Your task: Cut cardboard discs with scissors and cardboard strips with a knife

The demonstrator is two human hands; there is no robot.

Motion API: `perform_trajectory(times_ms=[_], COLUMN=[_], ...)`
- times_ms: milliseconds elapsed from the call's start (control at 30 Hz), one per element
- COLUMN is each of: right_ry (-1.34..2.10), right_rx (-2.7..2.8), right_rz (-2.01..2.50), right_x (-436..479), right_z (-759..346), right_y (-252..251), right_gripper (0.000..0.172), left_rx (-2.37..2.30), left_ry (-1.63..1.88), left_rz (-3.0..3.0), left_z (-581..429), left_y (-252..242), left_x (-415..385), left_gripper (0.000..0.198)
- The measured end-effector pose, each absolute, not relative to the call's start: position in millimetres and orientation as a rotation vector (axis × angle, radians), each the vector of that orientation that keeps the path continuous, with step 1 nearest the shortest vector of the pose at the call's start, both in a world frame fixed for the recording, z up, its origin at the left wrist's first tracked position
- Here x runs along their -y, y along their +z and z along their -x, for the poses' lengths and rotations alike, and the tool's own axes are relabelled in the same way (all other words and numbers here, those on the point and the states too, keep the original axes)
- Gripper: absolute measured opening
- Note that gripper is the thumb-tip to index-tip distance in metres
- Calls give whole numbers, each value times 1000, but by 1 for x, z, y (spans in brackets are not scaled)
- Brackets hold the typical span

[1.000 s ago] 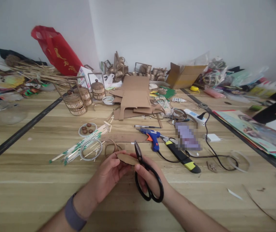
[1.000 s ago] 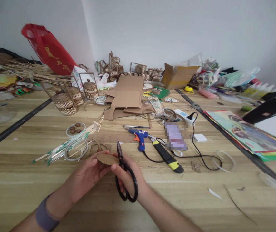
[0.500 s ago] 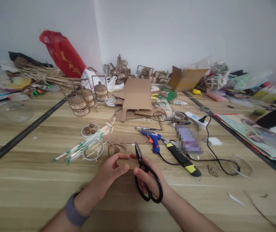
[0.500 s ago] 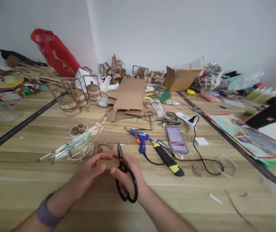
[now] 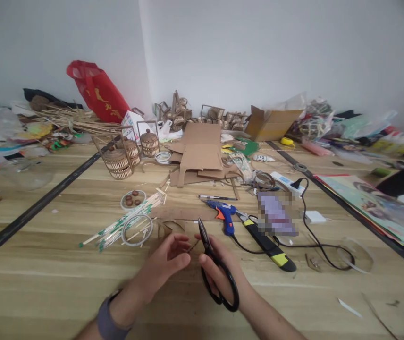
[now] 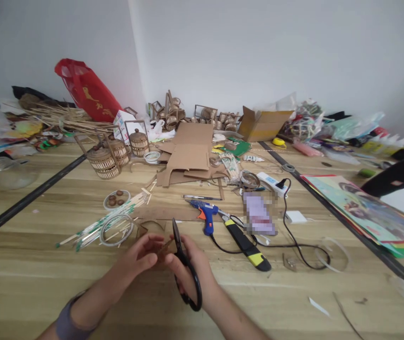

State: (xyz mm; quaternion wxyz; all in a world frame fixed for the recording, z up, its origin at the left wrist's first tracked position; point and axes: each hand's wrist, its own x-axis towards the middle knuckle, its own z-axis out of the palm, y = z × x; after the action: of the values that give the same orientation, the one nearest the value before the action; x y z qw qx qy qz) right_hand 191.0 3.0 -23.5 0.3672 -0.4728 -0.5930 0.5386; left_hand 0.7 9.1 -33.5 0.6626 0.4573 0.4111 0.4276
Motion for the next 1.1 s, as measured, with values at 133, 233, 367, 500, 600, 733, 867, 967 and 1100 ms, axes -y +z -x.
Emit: perform_trajectory(times_ms=[133,233,367,500,600,733,867,967,1100], right_ry=[931,616,481,474,533,583,673,646,469], right_rx=[1903,2215,2399,2472,2517,2577,2598,2583,2591], right_rz=[1505,1819,2113,2164,2136,2068,2015,2103,2241], right_x=[-5,-5,-3,-2,-2,-2,-1,1,4], right_z=[-195,-193,-187,-182,-181,-184,-192,-200,-201], right_y=[-19,-10,7,13,12,10,10,13,28], right_gripper=[57,53,39,36,42,42,44,45,40], left_rx=[-999,-968,-884,-783,-685,-613,-596,-566,-576], left_ry=[1072,1192,1376,1413,1337,1233,1207,1219,1288], left_rz=[-856,-763,-602,-484,-440,-361,-334,-364,-426], left_z=[0,-2,-2,0,2,5,11,18,31], left_y=[-26,-22,-16,-5,1,8,16,25,40], left_x=[-10,-11,-13,-14,-14,-13,-10,-3,10], left_gripper=[44,47,54,58,55,54,52,56,58])
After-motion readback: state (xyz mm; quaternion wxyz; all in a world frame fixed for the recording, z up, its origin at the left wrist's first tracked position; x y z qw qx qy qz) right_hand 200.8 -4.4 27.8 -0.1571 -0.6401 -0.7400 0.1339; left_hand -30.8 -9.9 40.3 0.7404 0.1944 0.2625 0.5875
